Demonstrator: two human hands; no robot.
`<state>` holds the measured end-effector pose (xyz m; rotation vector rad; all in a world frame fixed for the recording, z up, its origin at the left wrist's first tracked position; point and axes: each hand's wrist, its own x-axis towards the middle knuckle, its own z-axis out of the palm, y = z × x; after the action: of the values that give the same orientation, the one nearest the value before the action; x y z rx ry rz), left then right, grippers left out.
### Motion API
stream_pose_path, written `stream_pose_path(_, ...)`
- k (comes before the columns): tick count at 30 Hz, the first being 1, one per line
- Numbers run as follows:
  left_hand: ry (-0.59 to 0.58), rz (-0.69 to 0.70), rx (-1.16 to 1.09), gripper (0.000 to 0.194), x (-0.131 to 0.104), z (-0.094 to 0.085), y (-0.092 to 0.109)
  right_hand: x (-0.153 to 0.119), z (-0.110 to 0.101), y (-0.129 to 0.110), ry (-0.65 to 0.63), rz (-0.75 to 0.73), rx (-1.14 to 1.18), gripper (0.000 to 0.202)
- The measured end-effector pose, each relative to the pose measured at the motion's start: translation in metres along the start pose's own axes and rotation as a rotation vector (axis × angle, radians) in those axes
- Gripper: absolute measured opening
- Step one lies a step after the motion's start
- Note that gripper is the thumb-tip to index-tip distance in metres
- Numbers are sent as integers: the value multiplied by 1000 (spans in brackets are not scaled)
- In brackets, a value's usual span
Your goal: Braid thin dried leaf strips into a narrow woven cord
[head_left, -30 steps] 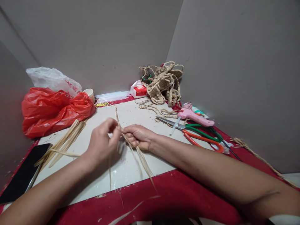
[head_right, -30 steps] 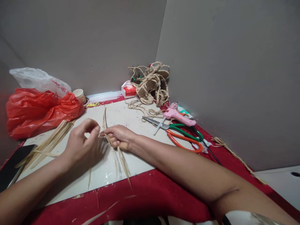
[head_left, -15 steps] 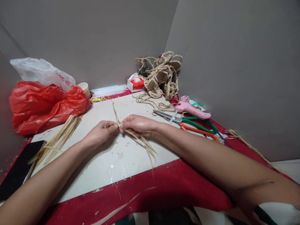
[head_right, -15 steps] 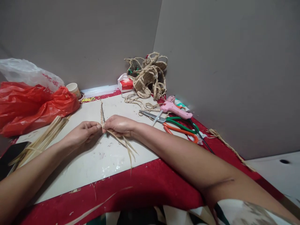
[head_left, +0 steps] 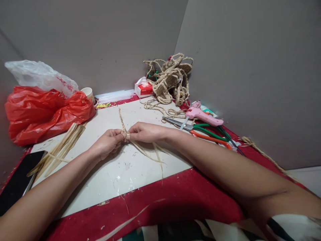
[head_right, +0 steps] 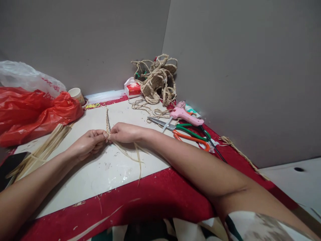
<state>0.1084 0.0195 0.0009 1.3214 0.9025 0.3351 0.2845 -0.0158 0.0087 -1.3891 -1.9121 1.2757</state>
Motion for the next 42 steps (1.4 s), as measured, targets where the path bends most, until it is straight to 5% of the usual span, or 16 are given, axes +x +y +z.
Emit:
stream_pose_path(7,32,-3,27,25,-1,1,-1,-4,-5,-4,-75,117,134,20)
stream_pose_path(16,14,20,20,22,-1,0,-1,-10,-8,0,-23,-30,52,8)
stream_pose_path(20,22,12,29,19,-1,1,0,-8,-17,3,84,-41,9,8)
stream_pose_path(24,36,21,30,17,-1,1,-1,-12,-31,-4,420,-150,-129,16)
stream_pose_path(26,39,22,27,17,-1,1,-1,-17,-35,-12,476,-170,-88,14)
stream_pose_path(33,23,31,15,19,-1,1,0,-14,-10,-10,178,6,202,13)
stream_pose_path(37,3,22,7,19,-1,0,0,-2,-3,11,113,113,384,31)
stream_pose_path(42,-39,34,-11,25,0,-3,-2,3,-8,22,75,169,496,21)
